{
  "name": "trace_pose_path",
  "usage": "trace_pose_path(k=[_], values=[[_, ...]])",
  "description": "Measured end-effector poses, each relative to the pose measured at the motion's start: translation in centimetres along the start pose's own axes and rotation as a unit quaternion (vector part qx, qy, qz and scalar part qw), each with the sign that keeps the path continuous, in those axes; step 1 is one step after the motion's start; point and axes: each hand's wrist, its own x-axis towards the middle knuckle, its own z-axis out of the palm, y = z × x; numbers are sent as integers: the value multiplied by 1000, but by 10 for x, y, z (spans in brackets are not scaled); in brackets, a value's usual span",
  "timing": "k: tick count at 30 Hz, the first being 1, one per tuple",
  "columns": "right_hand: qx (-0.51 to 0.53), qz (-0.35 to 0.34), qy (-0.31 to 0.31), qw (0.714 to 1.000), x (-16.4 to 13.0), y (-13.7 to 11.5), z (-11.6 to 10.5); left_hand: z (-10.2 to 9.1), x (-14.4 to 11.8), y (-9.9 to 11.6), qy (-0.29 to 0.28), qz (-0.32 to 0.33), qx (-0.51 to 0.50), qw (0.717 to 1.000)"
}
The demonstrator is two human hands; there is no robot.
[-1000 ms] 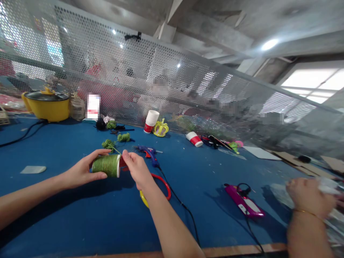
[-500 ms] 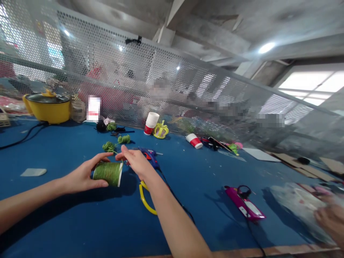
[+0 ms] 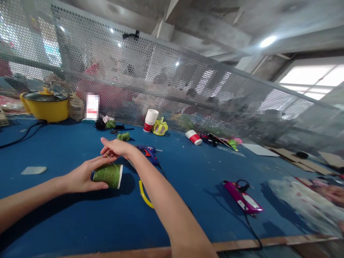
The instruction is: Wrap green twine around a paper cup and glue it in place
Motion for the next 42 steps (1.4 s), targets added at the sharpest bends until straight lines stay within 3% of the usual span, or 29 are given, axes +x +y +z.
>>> trace_pose_path(k=[2,4,7,10,12,15,19,23,26,29,31,34,36,42], values=[[-49,19,16,999,3,0,-1,-1,0,3,-7,-10,14,1000],[-100,23,97,990,0,-1,-8,-3,1,5,-10,-20,22,1000],[-144,7,249,958,-15,3,-34,-4,1,6,-3,-26,28,999],[-172,23,345,922,-41,17,-66,-3,1,5,20,-24,31,999],[-198,54,377,903,-57,32,-81,-2,1,3,33,-21,33,999],[-224,114,374,893,-70,56,-87,0,1,1,39,-20,39,998],[-240,161,377,880,-66,78,-79,1,1,-3,46,-26,50,997],[-239,160,416,863,-61,79,-73,0,0,-7,47,-23,66,996],[-219,121,439,863,-72,68,-67,0,-1,-10,55,-7,77,995],[-180,64,414,890,-92,53,-53,0,0,-12,63,5,84,994],[-117,26,360,925,-105,44,-40,0,0,-13,66,10,88,994],[-54,-13,298,953,-117,37,-21,2,1,-14,62,11,89,994],[-41,-7,269,962,-120,35,-12,3,0,-15,56,8,85,995],[-81,32,260,962,-122,32,-3,3,0,-20,53,-1,65,996]])
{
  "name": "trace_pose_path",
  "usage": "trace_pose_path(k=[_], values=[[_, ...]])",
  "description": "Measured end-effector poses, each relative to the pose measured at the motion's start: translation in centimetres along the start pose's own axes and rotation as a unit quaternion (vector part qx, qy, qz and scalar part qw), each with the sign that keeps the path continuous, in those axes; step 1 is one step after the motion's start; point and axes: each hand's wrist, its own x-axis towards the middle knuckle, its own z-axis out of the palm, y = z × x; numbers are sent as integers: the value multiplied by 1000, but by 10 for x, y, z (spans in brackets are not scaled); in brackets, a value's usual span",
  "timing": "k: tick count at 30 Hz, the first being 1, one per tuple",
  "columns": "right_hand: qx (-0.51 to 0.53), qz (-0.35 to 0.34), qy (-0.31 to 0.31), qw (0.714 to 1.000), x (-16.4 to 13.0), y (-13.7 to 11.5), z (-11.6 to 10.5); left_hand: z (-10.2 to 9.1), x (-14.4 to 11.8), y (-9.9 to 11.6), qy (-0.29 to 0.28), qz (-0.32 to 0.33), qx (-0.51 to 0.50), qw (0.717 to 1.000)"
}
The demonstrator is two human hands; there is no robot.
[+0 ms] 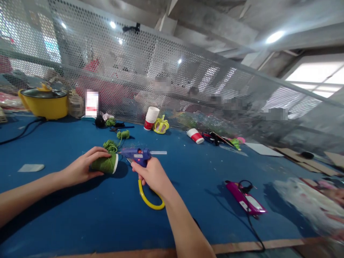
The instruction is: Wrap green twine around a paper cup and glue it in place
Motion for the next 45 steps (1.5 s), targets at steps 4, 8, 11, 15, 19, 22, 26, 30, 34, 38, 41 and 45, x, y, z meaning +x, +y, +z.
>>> trace_pose_path(k=[4,8,11,15,19,22,26,30,34,38,41,45], values=[[-8,-4,-14,1000,0,2,1,-2,0,0,-8,-10,-16,1000],[-17,-5,-10,1000,0,1,2,-1,0,-1,-7,-8,-21,1000],[-18,-3,-10,1000,-1,-1,3,-1,0,-2,-8,-6,-23,1000],[-21,-6,-10,1000,-1,-1,3,-1,0,-2,-8,-6,-26,1000],[-32,-5,-6,999,-3,-1,2,-1,0,-1,-6,-5,-26,1000],[-33,1,-2,999,-6,-4,2,-2,0,-1,-5,-9,-28,1000],[-32,4,5,999,-10,-7,2,-2,0,-1,-5,-14,-29,999],[-37,2,7,999,-12,-8,2,-2,1,-1,-1,-21,-30,999],[-43,-2,0,999,-12,-6,2,-3,1,-1,0,-30,-28,999],[-54,-7,-3,999,-12,-4,1,-4,1,0,-2,-43,-27,999],[-61,-12,-2,998,-13,-5,1,-6,2,1,-6,-53,-29,998],[-64,-22,-10,998,-15,-5,1,-8,4,1,2,-65,-34,997]])
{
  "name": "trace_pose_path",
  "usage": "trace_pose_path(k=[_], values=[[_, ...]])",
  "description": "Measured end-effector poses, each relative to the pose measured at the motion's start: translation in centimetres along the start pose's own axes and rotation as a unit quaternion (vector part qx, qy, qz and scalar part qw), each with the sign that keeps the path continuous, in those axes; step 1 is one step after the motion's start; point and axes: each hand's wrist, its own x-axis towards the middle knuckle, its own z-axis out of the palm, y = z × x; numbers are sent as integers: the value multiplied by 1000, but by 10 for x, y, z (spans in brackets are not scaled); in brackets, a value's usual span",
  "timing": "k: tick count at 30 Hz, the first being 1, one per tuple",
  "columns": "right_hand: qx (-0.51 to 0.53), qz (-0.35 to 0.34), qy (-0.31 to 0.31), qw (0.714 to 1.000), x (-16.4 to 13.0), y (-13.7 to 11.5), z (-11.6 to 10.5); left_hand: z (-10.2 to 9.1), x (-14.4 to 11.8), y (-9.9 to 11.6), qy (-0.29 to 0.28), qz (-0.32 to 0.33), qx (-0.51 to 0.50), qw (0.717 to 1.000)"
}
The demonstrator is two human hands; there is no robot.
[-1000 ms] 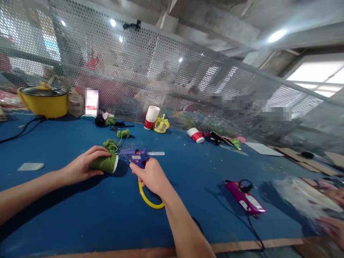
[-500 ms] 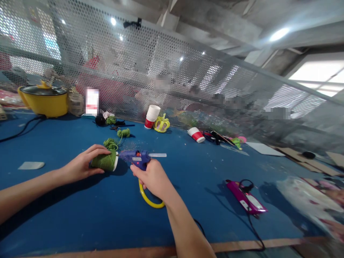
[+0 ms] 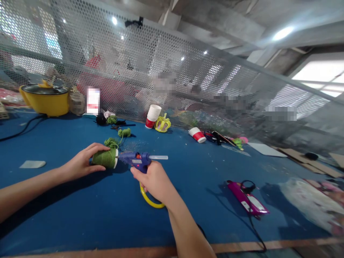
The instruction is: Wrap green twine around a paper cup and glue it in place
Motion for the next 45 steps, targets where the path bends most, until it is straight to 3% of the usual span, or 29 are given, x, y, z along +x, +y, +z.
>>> trace_pose_path(k=[11,37,45], values=[[-10,12,8,1000,-2,-2,1,0,0,0,22,-8,3,1000],[-17,10,51,999,5,-4,1,4,-4,-3,13,109,57,992],[-23,-4,51,998,7,-2,1,2,-4,1,10,104,39,994]])
